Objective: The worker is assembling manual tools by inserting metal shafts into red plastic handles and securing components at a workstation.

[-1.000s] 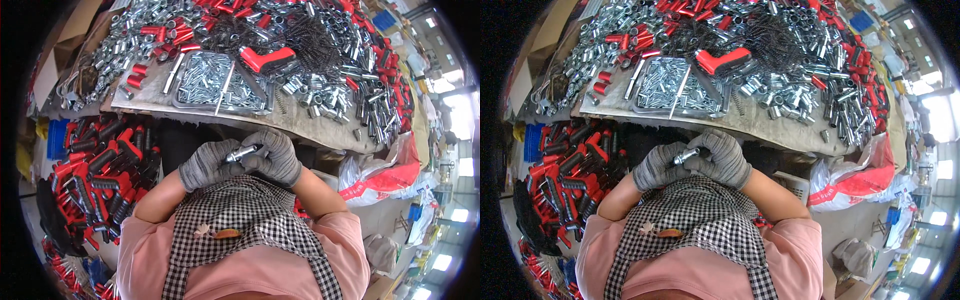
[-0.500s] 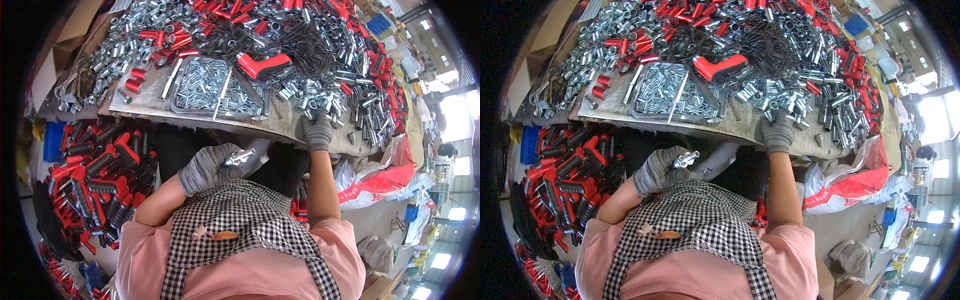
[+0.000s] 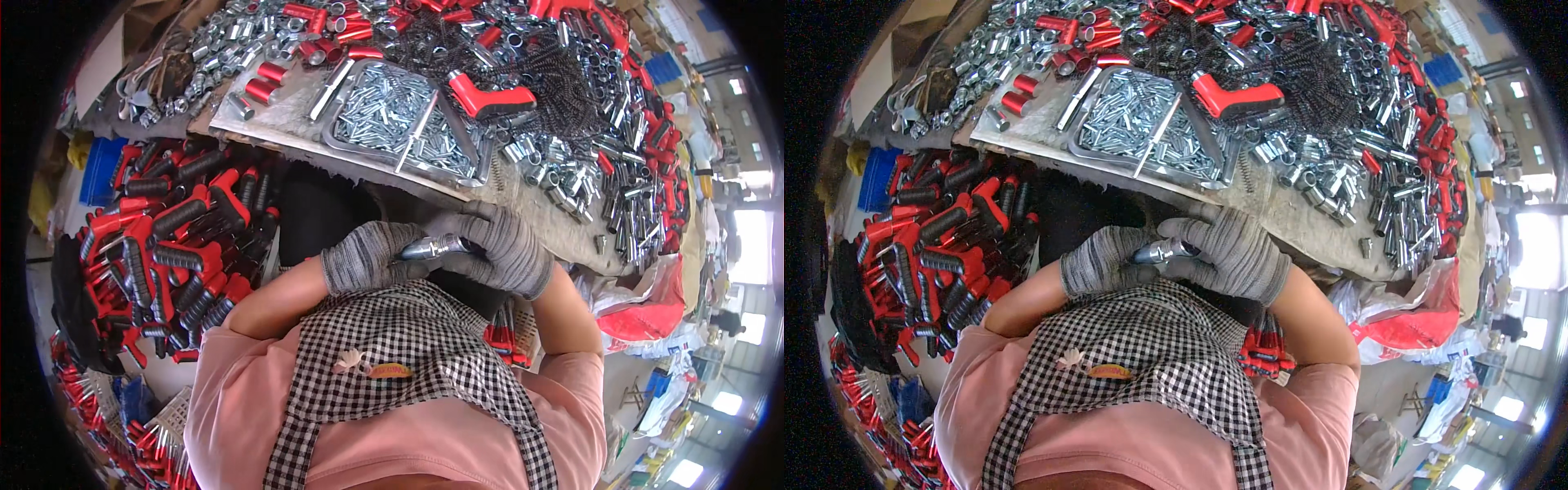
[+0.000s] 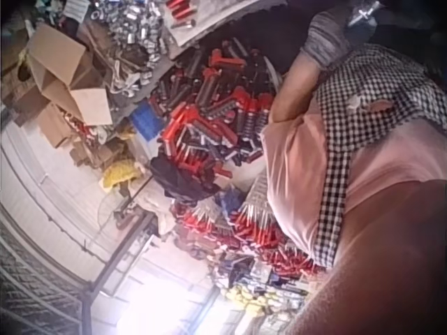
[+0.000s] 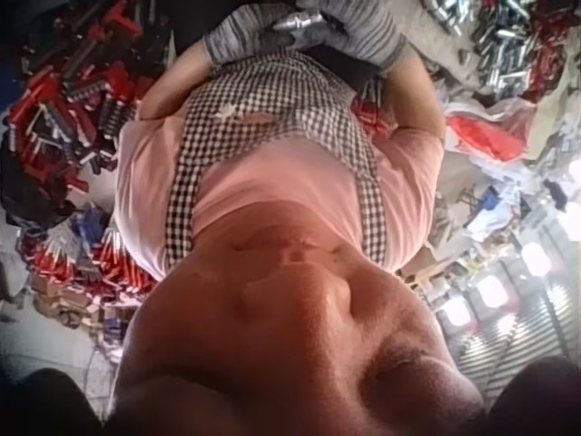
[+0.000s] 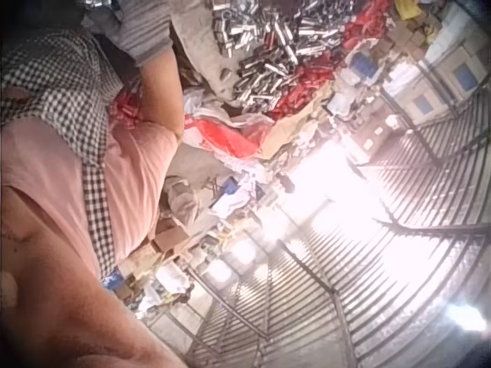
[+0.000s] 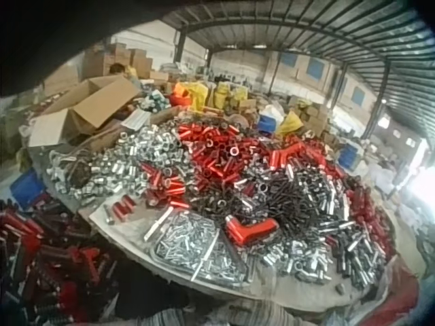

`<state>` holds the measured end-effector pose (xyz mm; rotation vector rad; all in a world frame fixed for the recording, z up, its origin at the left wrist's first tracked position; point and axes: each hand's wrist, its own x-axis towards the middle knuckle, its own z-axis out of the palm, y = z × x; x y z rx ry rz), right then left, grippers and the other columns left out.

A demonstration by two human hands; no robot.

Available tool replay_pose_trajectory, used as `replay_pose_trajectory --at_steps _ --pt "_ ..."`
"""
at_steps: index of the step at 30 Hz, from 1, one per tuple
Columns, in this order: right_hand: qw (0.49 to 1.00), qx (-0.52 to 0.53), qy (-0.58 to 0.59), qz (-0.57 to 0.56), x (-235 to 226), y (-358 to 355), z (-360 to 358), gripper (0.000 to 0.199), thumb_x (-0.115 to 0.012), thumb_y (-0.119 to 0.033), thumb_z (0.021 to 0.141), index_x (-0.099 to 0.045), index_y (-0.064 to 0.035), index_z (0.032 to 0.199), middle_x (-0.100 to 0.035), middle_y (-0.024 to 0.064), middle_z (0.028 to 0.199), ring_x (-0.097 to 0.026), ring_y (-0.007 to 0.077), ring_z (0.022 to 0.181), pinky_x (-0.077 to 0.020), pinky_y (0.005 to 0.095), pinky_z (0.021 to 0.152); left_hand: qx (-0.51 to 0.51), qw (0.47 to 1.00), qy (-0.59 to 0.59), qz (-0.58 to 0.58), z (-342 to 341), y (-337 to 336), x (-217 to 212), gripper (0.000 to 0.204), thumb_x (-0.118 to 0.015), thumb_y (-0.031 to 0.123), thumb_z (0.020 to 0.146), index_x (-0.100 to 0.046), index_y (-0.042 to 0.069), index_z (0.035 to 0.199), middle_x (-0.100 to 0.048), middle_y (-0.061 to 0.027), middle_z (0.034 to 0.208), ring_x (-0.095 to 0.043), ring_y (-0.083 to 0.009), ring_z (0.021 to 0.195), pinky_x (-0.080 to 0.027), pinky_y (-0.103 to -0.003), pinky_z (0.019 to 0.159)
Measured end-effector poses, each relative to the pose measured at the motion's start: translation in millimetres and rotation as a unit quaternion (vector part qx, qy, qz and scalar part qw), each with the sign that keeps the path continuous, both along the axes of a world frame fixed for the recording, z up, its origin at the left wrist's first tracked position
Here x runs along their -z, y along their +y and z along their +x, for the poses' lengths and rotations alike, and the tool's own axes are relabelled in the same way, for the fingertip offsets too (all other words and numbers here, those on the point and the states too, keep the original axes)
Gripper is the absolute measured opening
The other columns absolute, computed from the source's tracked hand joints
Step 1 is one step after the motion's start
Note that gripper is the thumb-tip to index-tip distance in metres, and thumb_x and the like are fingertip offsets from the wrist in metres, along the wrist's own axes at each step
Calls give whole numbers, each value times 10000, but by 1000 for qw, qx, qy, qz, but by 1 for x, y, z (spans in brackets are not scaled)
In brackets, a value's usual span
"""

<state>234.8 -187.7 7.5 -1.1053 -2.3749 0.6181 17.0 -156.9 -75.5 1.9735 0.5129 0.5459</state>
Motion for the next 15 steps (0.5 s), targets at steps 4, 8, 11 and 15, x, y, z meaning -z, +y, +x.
replay_pose_trajectory --at_steps 4,8,11,15 --pt "998 -47 -24 23 2 -2 0 350 -709 -137 756 -647 -121 1099 -586 96 1056 -603 298 941 -505 372 799 3 999 -19 -31 -3 2 2 367 -676 325 810 -580 32 1009 -622 -174 842 -623 -361 785 -507 -393 700" --pt "998 -15 -27 46 2 -3 -10 319 -705 -161 769 -649 -117 1080 -630 106 992 -633 286 890 -516 362 770 -9 1000 -13 15 -5 1 11 376 -680 317 804 -577 20 1012 -620 -192 865 -619 -373 796 -506 -404 698" --pt "982 66 -79 -160 -9 -1 -11 301 -701 -280 794 -648 -97 1027 -683 123 808 -673 278 747 -526 350 709 4 1000 1 8 -2 0 3 378 -683 310 800 -577 13 1008 -619 -199 877 -618 -378 803 -507 -407 701" --pt "966 90 -177 -165 2 2 -5 515 -694 -499 751 -634 -33 960 -641 149 701 -637 335 632 -521 409 614 -14 1000 -17 22 2 -1 3 364 -689 299 794 -581 10 987 -621 -197 863 -616 -381 798 -507 -412 698"
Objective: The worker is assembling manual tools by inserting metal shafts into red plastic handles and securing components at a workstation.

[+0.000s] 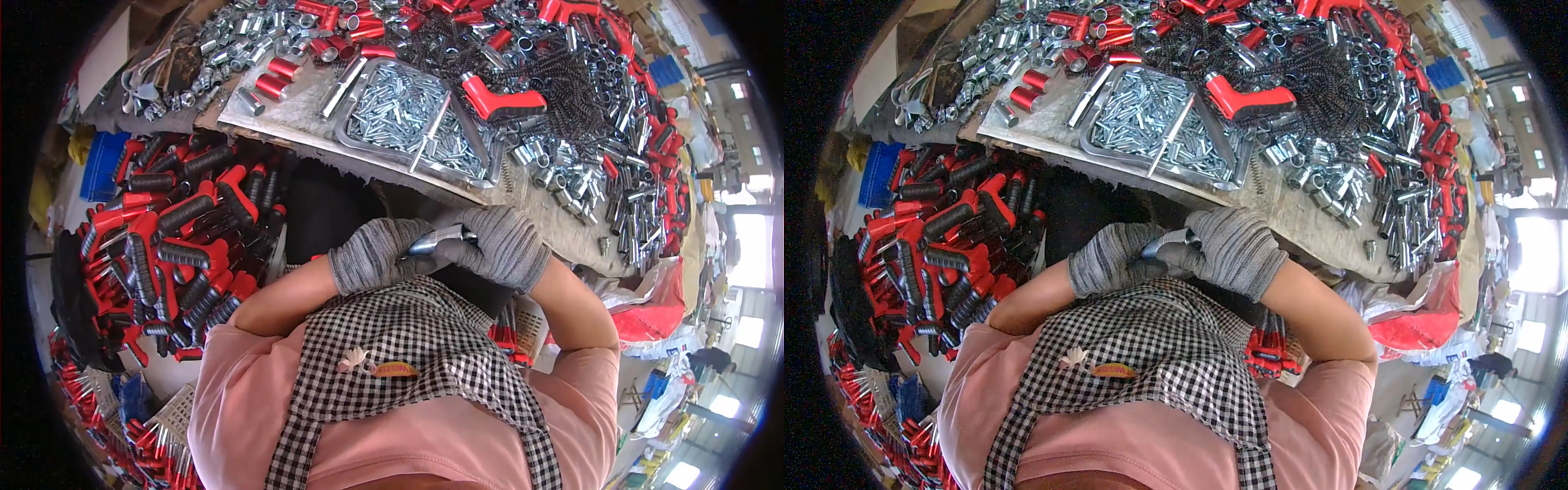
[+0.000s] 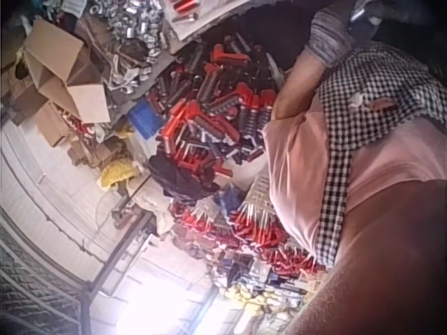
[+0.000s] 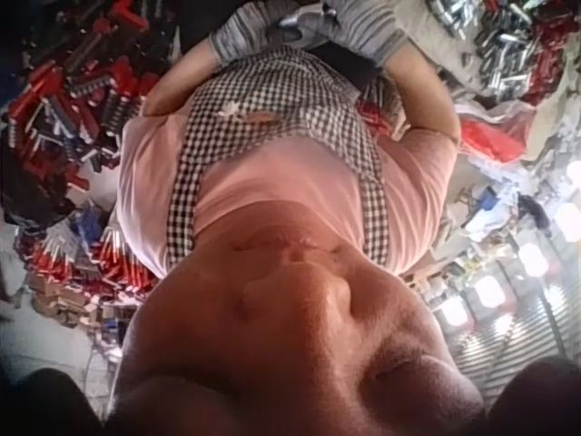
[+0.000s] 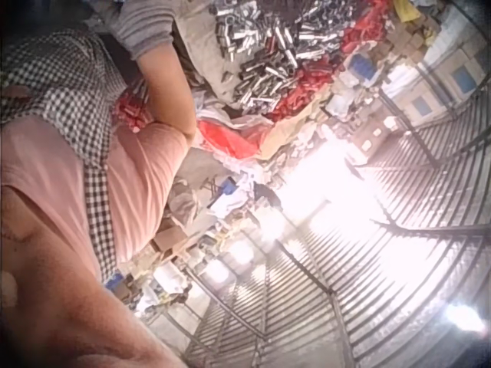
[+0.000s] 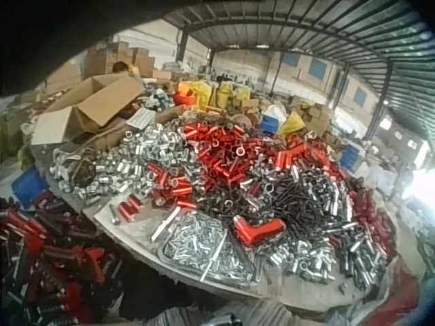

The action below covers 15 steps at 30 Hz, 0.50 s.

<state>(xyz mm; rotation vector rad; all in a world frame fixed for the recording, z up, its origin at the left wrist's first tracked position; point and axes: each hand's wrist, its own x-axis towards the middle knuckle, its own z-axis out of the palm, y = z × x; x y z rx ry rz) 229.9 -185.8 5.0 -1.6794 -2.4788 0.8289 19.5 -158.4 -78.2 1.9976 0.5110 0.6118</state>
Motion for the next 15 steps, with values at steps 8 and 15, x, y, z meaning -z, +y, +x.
replay_pose_trajectory --at_steps 8,15 --pt "968 -31 114 223 0 -15 16 645 -679 -424 777 -497 -64 1281 -646 143 1059 -626 339 944 -482 377 839 -12 1000 8 28 5 -3 4 332 -679 286 800 -580 7 950 -614 -195 833 -617 -378 761 -506 -420 668" --pt "961 -1 238 142 -15 -9 17 473 -709 -270 781 -564 -53 1176 -659 118 1033 -642 293 948 -495 356 825 -26 999 -16 27 2 -3 7 335 -681 272 803 -585 9 986 -620 -184 822 -625 -368 755 -511 -409 663"
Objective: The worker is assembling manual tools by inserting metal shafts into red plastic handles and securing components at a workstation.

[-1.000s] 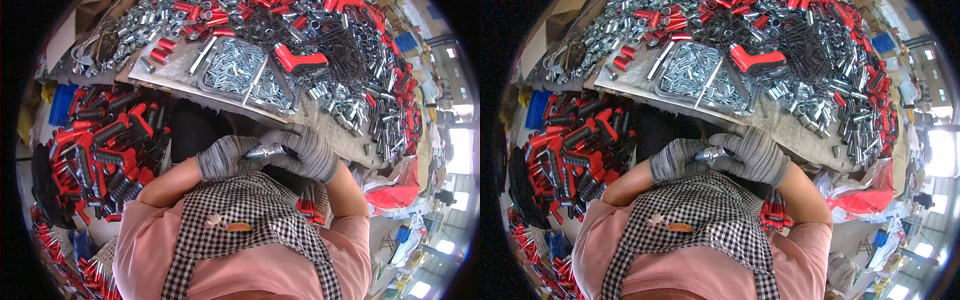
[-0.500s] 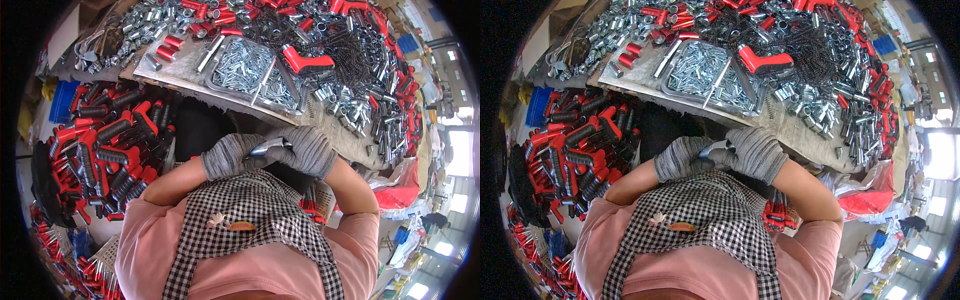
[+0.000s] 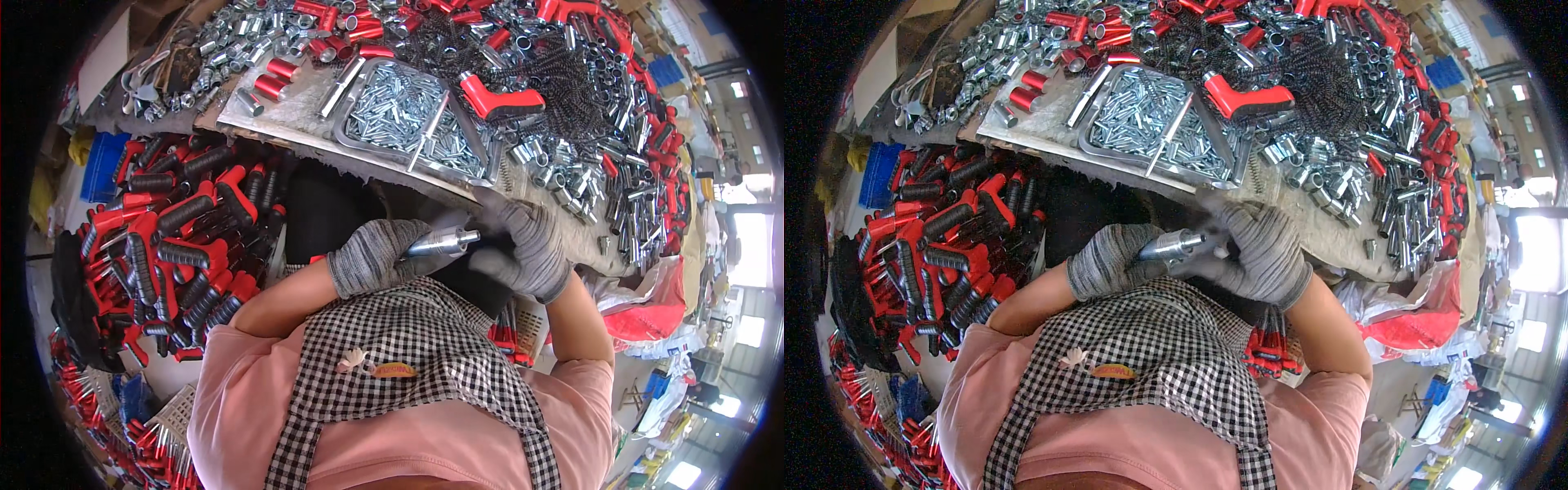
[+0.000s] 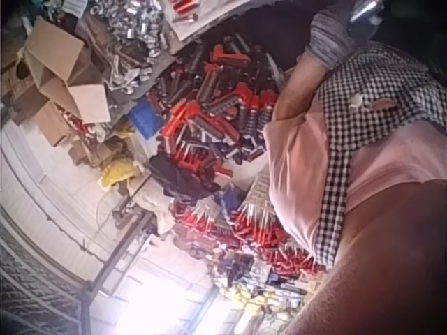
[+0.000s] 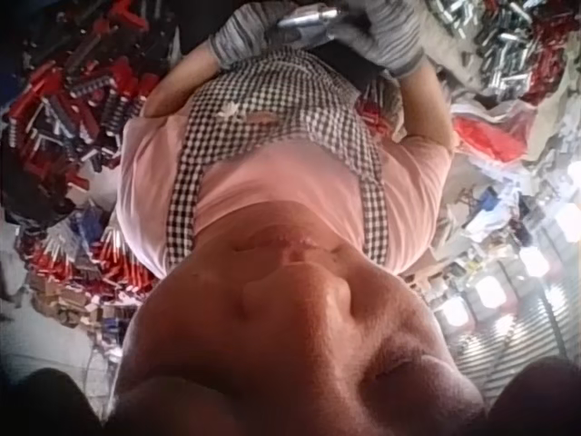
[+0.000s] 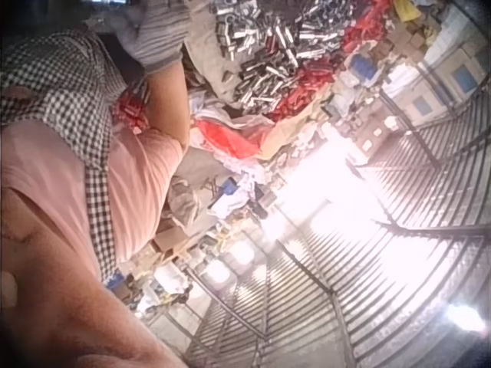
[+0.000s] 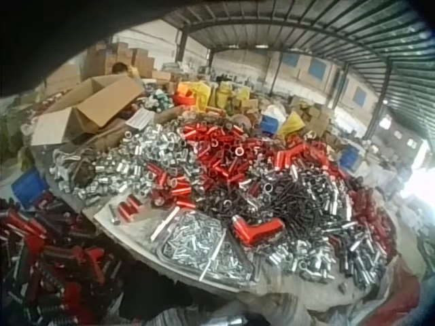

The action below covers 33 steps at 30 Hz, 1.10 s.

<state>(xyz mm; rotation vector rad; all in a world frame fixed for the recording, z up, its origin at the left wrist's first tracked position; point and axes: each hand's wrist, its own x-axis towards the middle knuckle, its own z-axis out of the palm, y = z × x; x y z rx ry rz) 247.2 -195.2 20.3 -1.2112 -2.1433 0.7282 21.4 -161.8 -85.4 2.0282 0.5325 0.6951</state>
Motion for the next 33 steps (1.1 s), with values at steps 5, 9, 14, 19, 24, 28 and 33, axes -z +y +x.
replay_pose_trajectory --at_steps 5,9,14,19,24,28,33 --pt "992 -69 -61 92 19 1 -1 552 -741 -272 746 -539 -18 1192 -649 130 949 -643 299 861 -503 366 782 30 999 34 10 1 1 -8 353 -685 269 800 -584 13 1021 -624 -174 820 -625 -365 758 -512 -405 667" --pt "999 1 3 -48 9 -6 4 565 -759 -194 713 -535 -60 1214 -647 117 940 -636 310 861 -505 380 787 13 1000 17 -8 -1 2 -1 364 -683 293 803 -584 15 1016 -619 -180 827 -624 -365 762 -508 -408 663" --pt "992 -71 -89 53 19 -4 -13 505 -767 -168 686 -589 -83 1151 -640 114 998 -624 327 922 -500 389 817 31 999 5 8 -2 4 -4 372 -686 304 802 -587 14 1012 -616 -190 832 -622 -369 764 -507 -407 658" --pt "993 -49 -102 -21 21 0 -14 378 -756 -190 715 -625 -81 1052 -651 115 979 -637 302 905 -507 364 797 3 999 -7 43 -4 1 -5 362 -713 268 778 -594 9 1002 -614 -191 819 -617 -369 738 -503 -410 644" --pt "996 50 -71 -30 30 8 -22 441 -741 -462 698 -607 -45 745 -598 140 658 -610 329 624 -492 381 579 13 999 -4 34 -4 8 -9 379 -723 260 764 -591 4 1010 -614 -192 826 -613 -374 734 -505 -409 648" --pt "967 36 -221 -119 -5 18 -24 564 -792 -499 624 -632 -27 889 -655 118 768 -650 284 697 -513 350 648 15 999 27 44 -6 11 -12 366 -684 271 793 -593 13 1036 -624 -191 856 -625 -363 770 -511 -400 684" --pt "981 -49 18 187 7 21 -22 543 -779 -306 633 -606 -92 1101 -634 90 1023 -641 285 897 -511 417 785 18 996 48 -74 -7 11 -28 381 -676 227 795 -597 29 1111 -652 -165 923 -647 -319 863 -506 -371 774"
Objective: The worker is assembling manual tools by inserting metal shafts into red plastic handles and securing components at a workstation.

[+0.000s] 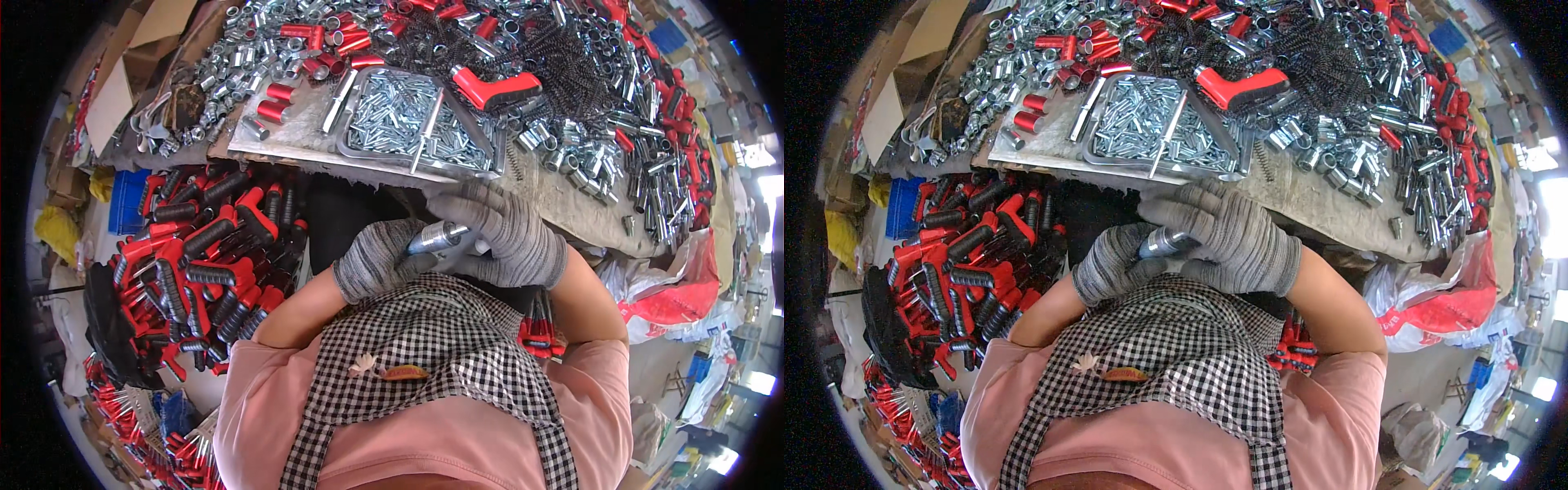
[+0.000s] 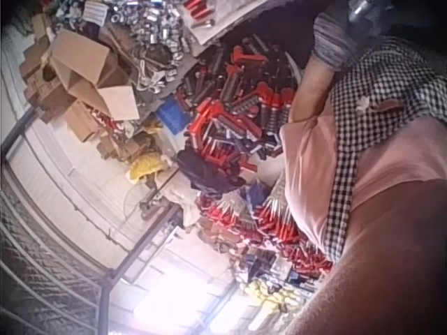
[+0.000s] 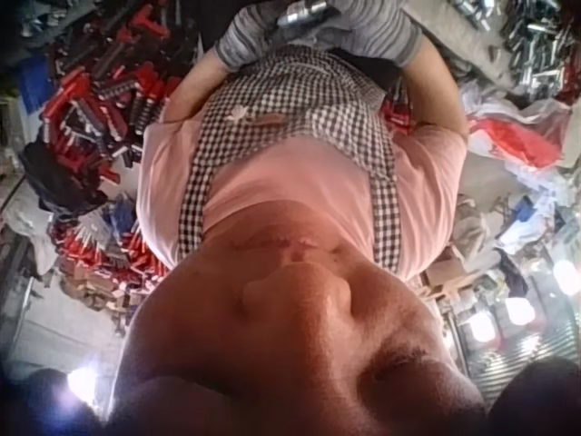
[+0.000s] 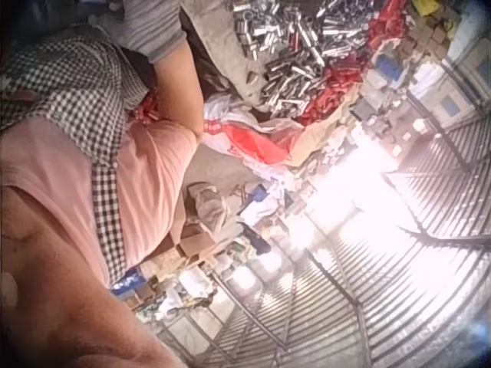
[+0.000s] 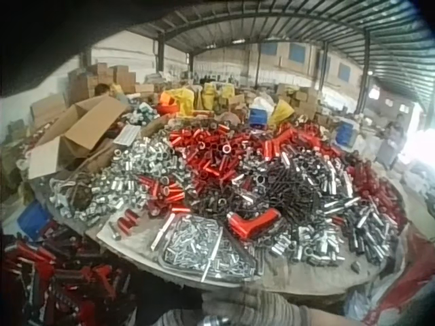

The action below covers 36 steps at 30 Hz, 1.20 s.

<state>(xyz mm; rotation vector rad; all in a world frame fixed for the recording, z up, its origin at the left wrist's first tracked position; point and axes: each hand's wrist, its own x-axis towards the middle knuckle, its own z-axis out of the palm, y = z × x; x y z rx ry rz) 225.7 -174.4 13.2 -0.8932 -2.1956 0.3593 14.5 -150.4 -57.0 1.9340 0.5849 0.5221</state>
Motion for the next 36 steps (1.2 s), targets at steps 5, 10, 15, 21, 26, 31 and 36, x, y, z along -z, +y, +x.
replay_pose_trajectory --at_steps 5,10,15,21,26,31,36 --pt "995 -35 -51 -77 15 1 10 448 -742 -308 702 -614 -90 1071 -640 100 953 -640 284 855 -516 391 741 8 999 28 40 -5 4 -2 362 -661 229 801 -591 25 1091 -644 -180 902 -640 -340 837 -508 -383 751" --pt "990 46 -49 -125 17 -11 2 390 -703 -386 756 -614 -69 965 -645 100 804 -648 287 719 -517 375 626 13 999 -24 25 -3 2 4 303 -649 195 801 -594 24 1045 -636 -180 874 -628 -356 792 -511 -386 714" --pt "975 113 -88 -167 20 -15 -3 431 -678 -445 767 -598 -51 924 -644 120 764 -647 302 685 -514 390 608 -28 997 -37 60 3 -4 15 301 -663 195 792 -597 21 1029 -635 -179 841 -623 -365 760 -512 -397 679" --pt "949 162 -102 -250 15 -5 -6 432 -713 -411 753 -618 -26 926 -648 140 780 -652 299 736 -515 365 671 -120 983 -30 136 11 -8 22 285 -678 209 783 -589 5 961 -606 -178 758 -610 -362 668 -505 -394 587" --pt "946 90 92 -298 20 -4 -9 489 -758 -341 730 -583 -30 1064 -626 110 855 -635 210 782 -500 315 702 -225 970 -34 87 -10 3 -4 313 -660 229 818 -581 -16 997 -616 -170 771 -622 -300 659 -495 -377 596" --pt "994 -32 -34 -104 47 -31 -17 891 -852 -159 536 -438 -56 1318 -581 135 1194 -612 332 979 -479 409 864 -308 684 -519 -410 -56 23 9 212 -606 285 895 -561 78 877 -570 -57 787 -568 -205 735 -501 -380 735" --pt "904 88 -19 -418 65 -67 11 725 -759 -129 659 -452 -50 1311 -619 144 1094 -627 237 963 -493 361 846 -276 594 -445 -611 -30 -9 95 141 -576 218 894 -618 122 989 -641 -106 951 -610 -281 932 -466 -499 902"
